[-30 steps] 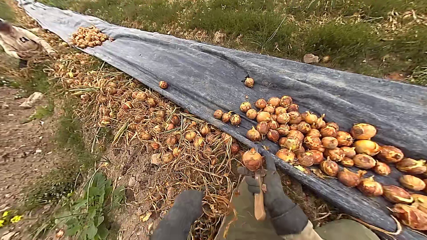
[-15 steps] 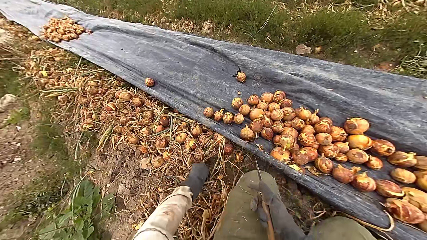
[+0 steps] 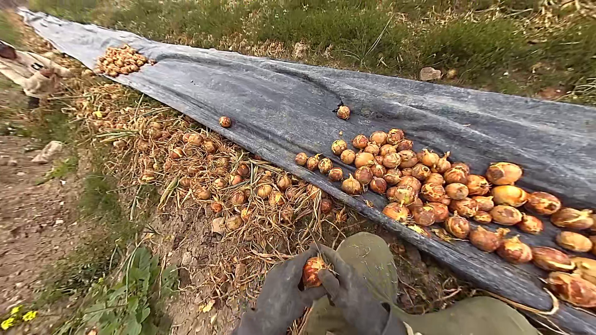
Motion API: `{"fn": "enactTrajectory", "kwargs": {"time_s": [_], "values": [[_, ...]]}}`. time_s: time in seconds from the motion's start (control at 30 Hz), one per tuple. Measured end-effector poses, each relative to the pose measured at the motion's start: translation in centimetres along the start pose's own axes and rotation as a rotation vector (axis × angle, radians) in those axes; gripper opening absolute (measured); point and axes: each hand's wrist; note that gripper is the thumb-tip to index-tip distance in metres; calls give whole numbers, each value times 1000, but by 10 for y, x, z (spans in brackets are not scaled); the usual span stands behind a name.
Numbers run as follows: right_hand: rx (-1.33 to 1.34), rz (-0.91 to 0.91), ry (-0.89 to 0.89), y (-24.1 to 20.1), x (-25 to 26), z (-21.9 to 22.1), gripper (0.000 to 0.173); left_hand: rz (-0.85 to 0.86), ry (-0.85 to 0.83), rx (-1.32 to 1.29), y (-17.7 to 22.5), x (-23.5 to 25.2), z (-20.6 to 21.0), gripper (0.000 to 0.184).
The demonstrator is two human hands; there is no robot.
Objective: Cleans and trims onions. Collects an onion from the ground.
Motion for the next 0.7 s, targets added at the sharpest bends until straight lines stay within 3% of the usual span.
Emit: {"fn": "enactTrajectory", "kwargs": {"time_s": [0.07,0.13,0.23,0.27,0.33,0.43,0.5,0.57,0.6,0.67,0.7], "values": [[192,-72,92,-5,-3,13,56,55,2,186,11,-5,1,62],[205,-135,113,-5,-7,15,51,-72,-136,334,32,-7,-8,61],[-294,-332,236,6,-13,11,49,-374,-530,416,81,4,-27,64],[-462,-427,333,9,-13,8,50,-376,-602,366,81,7,-27,62],[-510,-487,440,13,-16,-4,52,-327,-619,150,49,10,-16,55],[-191,-182,415,25,-32,-26,55,-442,-413,-297,11,42,6,51],[-52,64,454,44,-40,-35,55,-321,-195,-735,14,81,16,46],[-22,218,470,60,-51,-44,53,-134,-118,-946,16,127,28,64],[-19,277,459,65,-57,-49,52,-97,-87,-827,9,148,38,69],[-17,355,419,77,-66,-60,50,-77,-56,-322,-14,182,68,41],[-20,378,382,81,-69,-61,50,-43,-132,-52,-37,193,82,31]]}}
Point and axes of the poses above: each hand's wrist, its own x-axis towards the middle knuckle, its own z-axis out of the palm, y = z × x, and after that the axes turned 14 degrees about -x, right-handed
